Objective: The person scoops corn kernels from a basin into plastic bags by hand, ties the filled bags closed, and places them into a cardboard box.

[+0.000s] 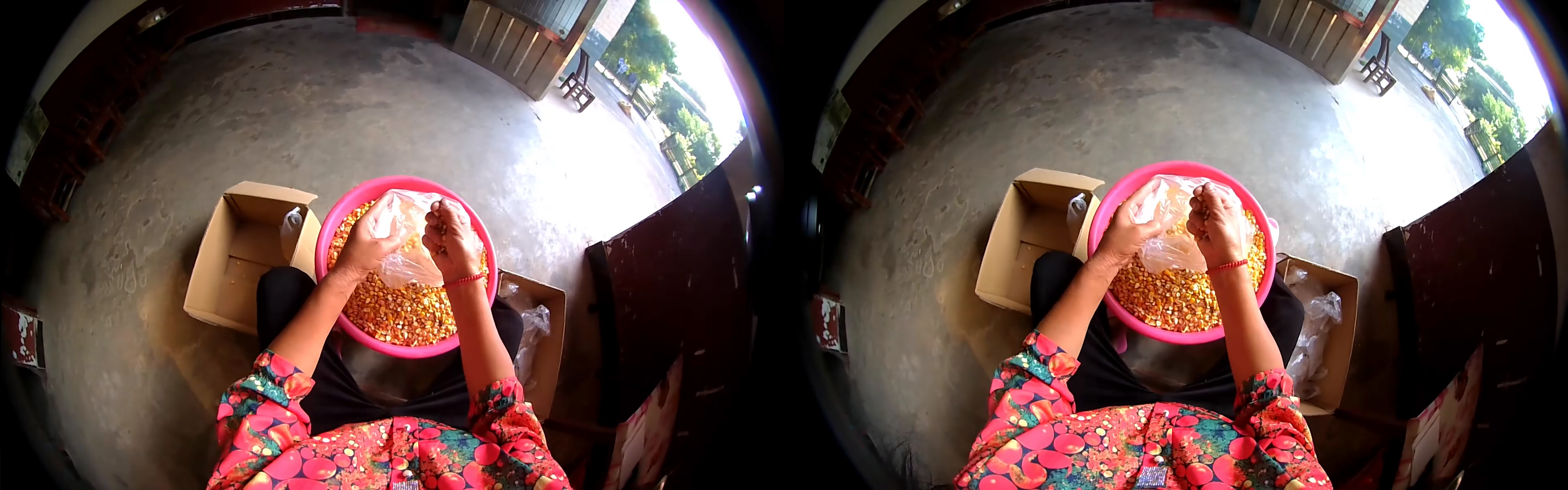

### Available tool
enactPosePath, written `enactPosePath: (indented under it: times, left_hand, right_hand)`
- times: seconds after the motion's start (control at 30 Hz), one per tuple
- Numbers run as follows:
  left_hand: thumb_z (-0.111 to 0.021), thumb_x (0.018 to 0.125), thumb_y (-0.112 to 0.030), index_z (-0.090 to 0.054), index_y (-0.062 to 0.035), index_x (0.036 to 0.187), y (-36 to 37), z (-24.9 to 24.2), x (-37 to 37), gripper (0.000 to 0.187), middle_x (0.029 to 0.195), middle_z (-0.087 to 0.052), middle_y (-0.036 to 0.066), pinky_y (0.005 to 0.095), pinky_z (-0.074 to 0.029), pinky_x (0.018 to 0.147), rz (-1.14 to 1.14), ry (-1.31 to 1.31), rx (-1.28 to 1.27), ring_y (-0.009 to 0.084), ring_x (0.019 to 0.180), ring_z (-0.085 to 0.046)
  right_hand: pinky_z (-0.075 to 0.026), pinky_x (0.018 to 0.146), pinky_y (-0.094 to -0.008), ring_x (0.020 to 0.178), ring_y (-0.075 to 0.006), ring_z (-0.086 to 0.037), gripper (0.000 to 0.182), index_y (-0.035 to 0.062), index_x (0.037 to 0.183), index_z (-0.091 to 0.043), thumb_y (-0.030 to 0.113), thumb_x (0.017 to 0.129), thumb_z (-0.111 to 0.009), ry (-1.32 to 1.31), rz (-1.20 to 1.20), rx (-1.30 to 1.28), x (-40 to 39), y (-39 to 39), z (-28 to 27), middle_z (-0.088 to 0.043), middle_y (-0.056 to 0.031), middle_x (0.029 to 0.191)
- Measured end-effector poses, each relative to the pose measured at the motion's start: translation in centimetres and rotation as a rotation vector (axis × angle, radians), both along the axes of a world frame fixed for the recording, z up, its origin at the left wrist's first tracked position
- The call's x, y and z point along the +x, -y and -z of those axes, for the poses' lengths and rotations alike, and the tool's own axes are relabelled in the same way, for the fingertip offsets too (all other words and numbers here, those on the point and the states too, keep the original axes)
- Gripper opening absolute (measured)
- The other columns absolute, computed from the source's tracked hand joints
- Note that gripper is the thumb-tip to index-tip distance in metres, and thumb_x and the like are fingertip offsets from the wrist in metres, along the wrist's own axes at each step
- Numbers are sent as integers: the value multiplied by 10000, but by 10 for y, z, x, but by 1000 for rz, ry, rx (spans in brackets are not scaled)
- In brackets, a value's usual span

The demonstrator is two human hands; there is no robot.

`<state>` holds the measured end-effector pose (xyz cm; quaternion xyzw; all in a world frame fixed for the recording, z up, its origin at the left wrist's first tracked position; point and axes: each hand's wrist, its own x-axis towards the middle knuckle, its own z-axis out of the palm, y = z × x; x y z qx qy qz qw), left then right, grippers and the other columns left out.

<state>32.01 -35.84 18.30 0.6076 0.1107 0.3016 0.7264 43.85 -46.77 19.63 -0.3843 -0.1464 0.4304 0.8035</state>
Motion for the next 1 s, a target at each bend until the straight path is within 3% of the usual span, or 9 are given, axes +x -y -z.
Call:
enactPosePath:
  times: [0.13, 0.27, 0.3, 0.53, 0.67, 0.73, 0.8, 0.93, 1.0]
  left_hand:
    - [-514, 684, 63, -329, 52, 1334, -6, -7, -10, 675, 1303, -431, 139, 276, -357, 987, 87, -16, -95, 170, 1184, -433]
    - [-538, 668, 92, -331, 86, 1299, -11, 15, -4, 664, 1223, -497, 178, 308, -384, 976, -51, 9, 233, 210, 1152, -480]
    - [-545, 664, 91, -339, 86, 1290, -13, 18, -2, 658, 1217, -501, 214, 318, -390, 975, -97, -21, 326, 237, 1163, -480]
    - [-532, 729, 43, -414, 1, 1289, -16, 7, -5, 575, 1256, -498, 140, 332, -344, 1014, -148, -136, 611, 220, 1187, -458]
    - [-606, 729, -18, -498, -37, 1239, -14, -1, -6, 522, 1208, -543, 144, 320, -370, 987, -93, -25, 464, 196, 1156, -488]
    - [-625, 726, -34, -578, -46, 1158, -17, -2, -10, 435, 1089, -618, 116, 318, -393, 962, 14, -144, 536, 184, 1087, -544]
    - [-607, 745, -38, -642, -29, 1033, -11, -6, -11, 290, 1019, -643, 156, 302, -463, 856, -21, -146, 526, 222, 972, -611]
    - [-591, 776, -34, -638, -11, 1020, -20, 16, -2, 250, 1003, -642, 171, 311, -472, 834, -76, -245, 364, 234, 951, -620]
    - [-588, 780, -39, -608, 25, 1050, -24, 27, 6, 278, 1011, -636, 185, 318, -473, 836, -256, -135, 414, 254, 957, -617]
  right_hand:
    - [-345, 439, -226, 487, -89, -428, 168, 55, 824, -563, 190, 900, -497, 278, 156, -238, 12, -18, 22, -497, -5, 642]
    - [-436, 623, -237, 668, -112, -546, 182, 23, 868, -603, 184, 875, -520, 593, 91, -329, 31, -22, 35, -597, -37, 757]
    - [-451, 741, -250, 794, -131, -587, 212, 4, 913, -608, 196, 870, -530, 567, 35, -369, 34, -19, 33, -630, -61, 833]
    - [-450, 881, -286, 934, -174, -599, 239, -21, 993, -595, 183, 889, -527, 605, 9, -294, 47, -11, 42, -634, -100, 970]
    - [-469, 812, -271, 870, -149, -599, 209, 5, 975, -589, 189, 901, -522, 517, 18, -323, 42, -5, 27, -630, -76, 924]
    - [-470, 668, -228, 741, -94, -568, 165, 36, 928, -578, 188, 906, -517, 382, 10, -285, 38, 0, 11, -609, -39, 850]
    - [-335, 452, -174, 531, -37, -439, 152, 53, 885, -566, 183, 922, -497, 286, 30, -162, 29, 6, -4, -543, 14, 718]
    - [-295, 438, -164, 480, -24, -388, 196, 33, 871, -569, 191, 936, -473, 405, -199, -117, -1, 29, -27, -493, 26, 630]
    - [-404, 522, -187, 602, -49, -520, 221, 21, 878, -609, 184, 939, -472, 593, -357, -246, -27, 38, -30, -581, 5, 704]
